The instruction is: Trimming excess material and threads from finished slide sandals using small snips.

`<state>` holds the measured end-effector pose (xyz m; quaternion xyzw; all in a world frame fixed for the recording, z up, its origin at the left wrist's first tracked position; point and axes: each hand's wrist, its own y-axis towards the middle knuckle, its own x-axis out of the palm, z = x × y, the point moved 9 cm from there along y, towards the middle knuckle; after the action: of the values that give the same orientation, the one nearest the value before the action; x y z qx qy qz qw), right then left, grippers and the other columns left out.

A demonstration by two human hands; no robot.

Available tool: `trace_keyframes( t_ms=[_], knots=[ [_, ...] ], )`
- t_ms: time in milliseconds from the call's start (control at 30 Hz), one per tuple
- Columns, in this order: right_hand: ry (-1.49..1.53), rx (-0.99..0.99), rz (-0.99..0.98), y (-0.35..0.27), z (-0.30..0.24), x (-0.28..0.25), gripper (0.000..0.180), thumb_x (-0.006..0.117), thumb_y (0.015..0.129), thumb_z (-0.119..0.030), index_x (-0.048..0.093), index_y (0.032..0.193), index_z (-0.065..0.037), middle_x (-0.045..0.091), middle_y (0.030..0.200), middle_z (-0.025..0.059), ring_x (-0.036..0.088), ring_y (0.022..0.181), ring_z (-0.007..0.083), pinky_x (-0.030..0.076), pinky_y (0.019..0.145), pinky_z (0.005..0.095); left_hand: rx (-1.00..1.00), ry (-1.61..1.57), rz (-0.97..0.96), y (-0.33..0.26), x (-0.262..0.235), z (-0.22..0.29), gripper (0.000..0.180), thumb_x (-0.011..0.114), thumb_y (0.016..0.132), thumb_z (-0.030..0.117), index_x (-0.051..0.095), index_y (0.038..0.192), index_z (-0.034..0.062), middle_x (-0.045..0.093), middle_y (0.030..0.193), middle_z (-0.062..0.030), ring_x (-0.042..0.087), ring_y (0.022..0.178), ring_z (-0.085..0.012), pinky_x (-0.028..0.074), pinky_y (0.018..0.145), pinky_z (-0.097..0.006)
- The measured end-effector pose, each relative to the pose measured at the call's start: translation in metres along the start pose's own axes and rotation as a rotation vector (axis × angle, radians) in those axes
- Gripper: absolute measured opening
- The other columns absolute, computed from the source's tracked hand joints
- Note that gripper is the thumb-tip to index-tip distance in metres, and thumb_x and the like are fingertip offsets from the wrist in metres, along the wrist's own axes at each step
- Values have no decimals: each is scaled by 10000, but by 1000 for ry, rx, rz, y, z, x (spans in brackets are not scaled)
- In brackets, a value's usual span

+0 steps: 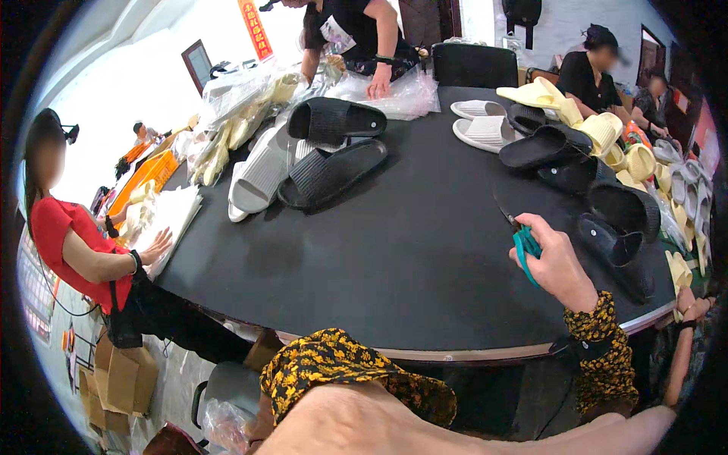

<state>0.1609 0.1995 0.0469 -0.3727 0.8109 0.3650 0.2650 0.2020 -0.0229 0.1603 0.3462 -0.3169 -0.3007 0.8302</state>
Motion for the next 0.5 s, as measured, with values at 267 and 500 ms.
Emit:
trace_keyframes(
  t_ms=[267, 500],
  knots=[
    [-36, -19, -14, -13, -13, -13, 367, 665, 759, -97, 496, 1079, -35, 599, 732, 202, 606, 719, 372, 456, 596, 406, 2, -68, -31, 13, 20, -21, 195, 543, 900, 159, 636, 911, -12, 621, 777, -123, 583, 642, -202, 468, 564, -316],
    [-5, -44, 11, -21, -15, -14, 370, 672, 758, -107, 501, 1080, -39, 595, 732, 206, 598, 716, 386, 456, 592, 405, 35, -185, -87, 29, 36, -41, 218, 535, 908, 169, 638, 917, -23, 625, 790, -122, 583, 650, -193, 462, 562, -306]
  ],
)
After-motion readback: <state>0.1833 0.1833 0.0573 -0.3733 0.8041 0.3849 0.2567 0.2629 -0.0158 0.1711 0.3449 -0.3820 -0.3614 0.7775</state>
